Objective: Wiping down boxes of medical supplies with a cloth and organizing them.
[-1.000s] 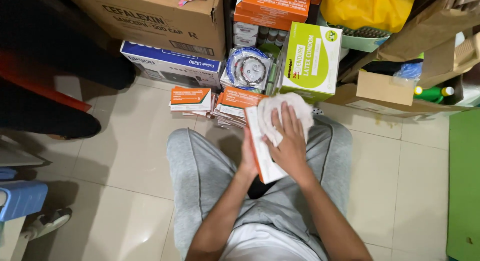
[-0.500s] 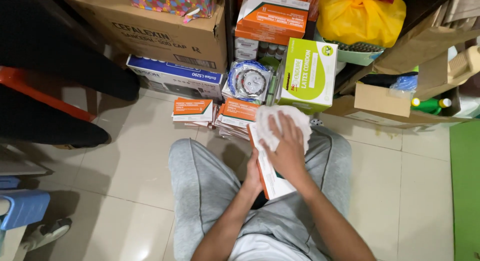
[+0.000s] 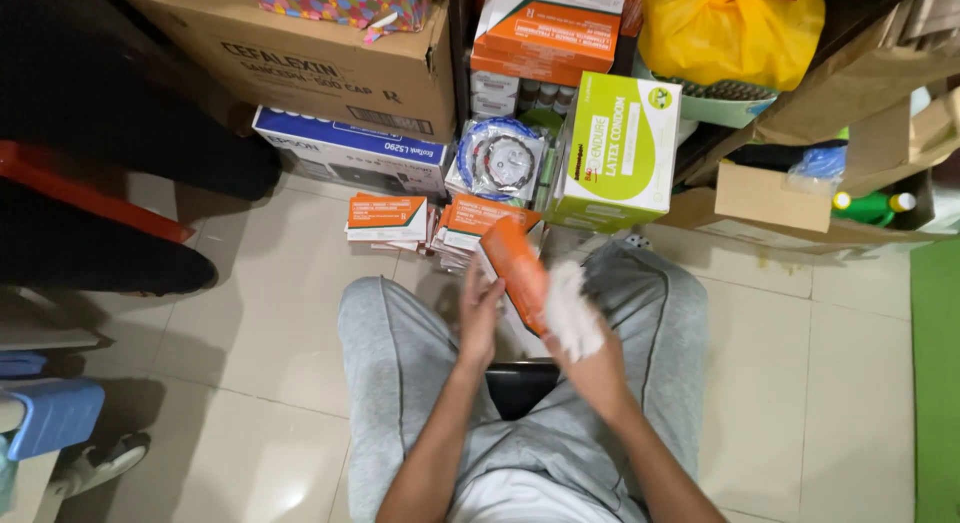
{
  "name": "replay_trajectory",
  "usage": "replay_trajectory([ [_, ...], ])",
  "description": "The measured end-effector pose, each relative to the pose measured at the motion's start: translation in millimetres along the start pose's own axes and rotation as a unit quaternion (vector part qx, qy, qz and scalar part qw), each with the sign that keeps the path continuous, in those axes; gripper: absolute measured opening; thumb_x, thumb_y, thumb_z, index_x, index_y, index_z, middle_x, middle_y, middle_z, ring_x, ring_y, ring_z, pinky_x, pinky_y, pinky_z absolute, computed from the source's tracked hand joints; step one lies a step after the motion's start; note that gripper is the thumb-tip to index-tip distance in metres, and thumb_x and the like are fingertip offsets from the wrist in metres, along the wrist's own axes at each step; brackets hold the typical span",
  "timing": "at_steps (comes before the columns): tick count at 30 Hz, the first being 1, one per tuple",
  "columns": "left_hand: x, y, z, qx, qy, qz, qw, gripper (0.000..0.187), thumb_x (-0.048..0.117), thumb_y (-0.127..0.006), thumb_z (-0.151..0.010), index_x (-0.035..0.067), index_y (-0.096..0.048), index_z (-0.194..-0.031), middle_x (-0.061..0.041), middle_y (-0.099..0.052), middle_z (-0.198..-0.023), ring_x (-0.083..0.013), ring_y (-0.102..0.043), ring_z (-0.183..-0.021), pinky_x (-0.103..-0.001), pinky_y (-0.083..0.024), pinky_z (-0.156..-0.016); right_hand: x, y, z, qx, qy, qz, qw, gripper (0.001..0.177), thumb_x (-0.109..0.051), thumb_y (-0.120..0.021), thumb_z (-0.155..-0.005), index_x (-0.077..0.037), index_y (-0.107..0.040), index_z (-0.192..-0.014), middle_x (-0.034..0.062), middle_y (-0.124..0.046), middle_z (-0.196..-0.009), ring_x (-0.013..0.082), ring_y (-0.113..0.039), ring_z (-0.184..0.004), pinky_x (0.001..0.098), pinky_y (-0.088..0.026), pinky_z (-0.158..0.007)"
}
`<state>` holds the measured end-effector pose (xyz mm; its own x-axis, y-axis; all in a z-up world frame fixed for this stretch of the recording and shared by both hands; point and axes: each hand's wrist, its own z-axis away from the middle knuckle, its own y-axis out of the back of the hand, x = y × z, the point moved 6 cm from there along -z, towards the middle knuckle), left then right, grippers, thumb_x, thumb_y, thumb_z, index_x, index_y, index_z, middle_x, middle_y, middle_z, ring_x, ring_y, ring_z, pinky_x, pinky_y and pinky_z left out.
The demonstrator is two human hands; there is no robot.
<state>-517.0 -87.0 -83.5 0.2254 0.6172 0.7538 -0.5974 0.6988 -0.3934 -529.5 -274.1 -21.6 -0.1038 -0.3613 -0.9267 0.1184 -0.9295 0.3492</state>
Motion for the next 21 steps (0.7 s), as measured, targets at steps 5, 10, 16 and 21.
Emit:
replay_trajectory([
  [5,-121,38,-69,-0.216,-0.113,0.149,0.958,0.054,0.012,-0.053,-0.102,0.011,-0.038,-0.154,-0.01,-0.052,-0.146,-0.0197,-0.054,-0.125,-0.036,-0.044,-0.107,-27,-45,43,-0.061,0.286,0.159,0.943,0.043,-0.016,-0.074,-0.085,-0.007,-0.065,-0.125,0.0143,-0.062,-0.116,0.0306,-0.061,-0.101,0.0383,-0.05,-0.087],
  [10,-122,40,-69,-0.183,0.038,0.304,0.934,0.062,0.039,-0.057,-0.096,0.011,-0.047,-0.15,-0.014,-0.054,-0.146,-0.0258,-0.057,-0.127,-0.042,-0.043,-0.111,-46,-58,32,-0.048,0.36,0.285,0.887,0.076,-0.03,-0.085,-0.074,-0.022,-0.058,-0.144,0.0242,-0.041,-0.139,0.0554,-0.035,-0.141,0.0634,-0.034,-0.113],
  [16,-107,21,-45,-0.131,0.22,0.478,0.84,0.083,0.071,-0.061,-0.087,0.011,-0.058,-0.145,-0.02,-0.057,-0.145,-0.033,-0.06,-0.13,-0.051,-0.042,-0.117,-48,-43,-16,-0.015,0.259,0.334,0.906,0.081,-0.038,-0.071,-0.09,-0.031,-0.035,-0.162,0.019,-0.017,-0.171,0.0411,-0.013,-0.158,0.0633,-0.017,-0.119],
  [21,-18,-14,-6,-0.259,0.129,0.429,0.856,0.086,0.072,-0.053,-0.087,0.019,-0.045,-0.154,-0.02,-0.05,-0.15,-0.035,-0.054,-0.132,-0.048,-0.039,-0.117,-18,-56,28,-0.12,0.219,0.397,0.883,0.081,-0.037,-0.075,-0.082,-0.032,-0.042,-0.156,0.0188,-0.016,-0.171,0.0411,-0.014,-0.157,0.0693,-0.019,-0.115],
])
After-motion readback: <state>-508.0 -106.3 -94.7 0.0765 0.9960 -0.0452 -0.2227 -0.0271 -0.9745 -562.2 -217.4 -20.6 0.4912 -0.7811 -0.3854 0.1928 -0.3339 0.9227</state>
